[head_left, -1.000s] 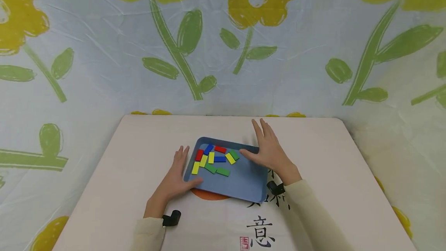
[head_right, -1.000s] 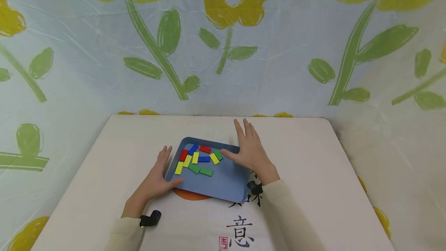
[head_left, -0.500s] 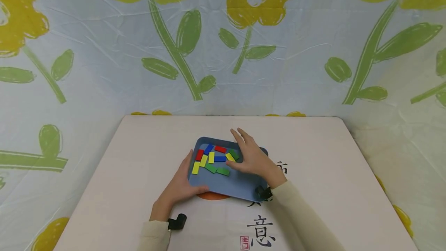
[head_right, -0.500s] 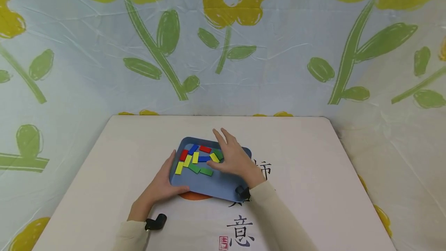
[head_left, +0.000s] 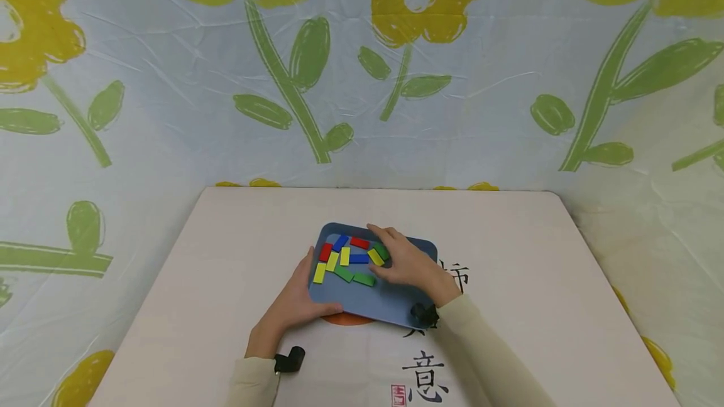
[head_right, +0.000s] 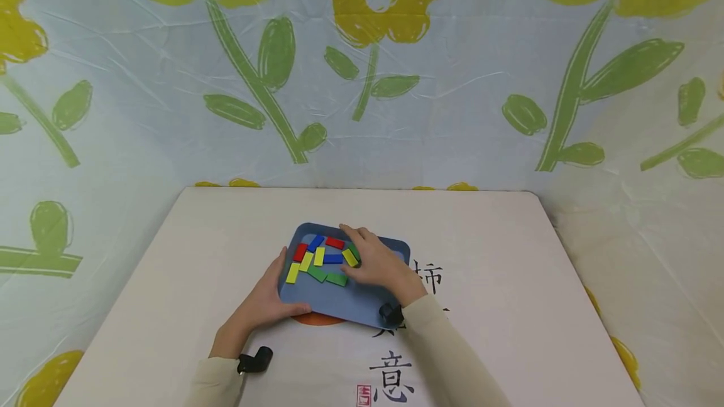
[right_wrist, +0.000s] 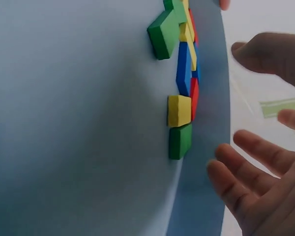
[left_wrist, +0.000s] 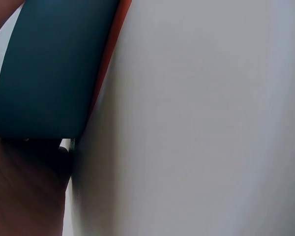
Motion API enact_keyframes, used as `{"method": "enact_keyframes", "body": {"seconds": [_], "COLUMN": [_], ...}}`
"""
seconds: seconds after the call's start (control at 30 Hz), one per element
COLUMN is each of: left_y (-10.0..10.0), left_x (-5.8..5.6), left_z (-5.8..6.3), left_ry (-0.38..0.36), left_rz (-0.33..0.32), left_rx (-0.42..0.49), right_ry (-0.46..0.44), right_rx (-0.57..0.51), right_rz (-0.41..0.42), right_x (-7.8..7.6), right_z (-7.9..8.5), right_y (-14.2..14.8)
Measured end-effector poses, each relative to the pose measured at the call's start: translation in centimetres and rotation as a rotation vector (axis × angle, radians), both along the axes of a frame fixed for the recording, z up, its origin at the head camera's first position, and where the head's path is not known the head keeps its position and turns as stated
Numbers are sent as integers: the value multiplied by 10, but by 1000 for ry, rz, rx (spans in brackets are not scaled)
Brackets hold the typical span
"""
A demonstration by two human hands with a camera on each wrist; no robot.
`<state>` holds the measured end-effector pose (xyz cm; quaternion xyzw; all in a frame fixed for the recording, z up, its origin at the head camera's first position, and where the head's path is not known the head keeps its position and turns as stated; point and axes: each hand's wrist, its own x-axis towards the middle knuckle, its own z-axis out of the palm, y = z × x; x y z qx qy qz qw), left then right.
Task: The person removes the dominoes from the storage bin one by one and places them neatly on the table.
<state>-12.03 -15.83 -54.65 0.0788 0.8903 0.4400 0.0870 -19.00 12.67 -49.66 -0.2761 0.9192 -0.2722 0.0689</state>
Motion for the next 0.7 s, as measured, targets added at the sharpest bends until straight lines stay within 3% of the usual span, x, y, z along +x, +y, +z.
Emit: {"method": "enact_keyframes", "body": {"seconds": [0.3,0.7], "left_y": [0,0], "left_x": [0,-1], "left_z": [2,0], "left_ry": [-18,-11], "left_rz": [2,-5], "left_rx": [12,12], "right_ry": [-28,-56], "right_rx": [51,-31], "right_rz": [37,79], "right_x": [-4,-3], "right_z": [-9,-13], "right_y": [3,-5]}}
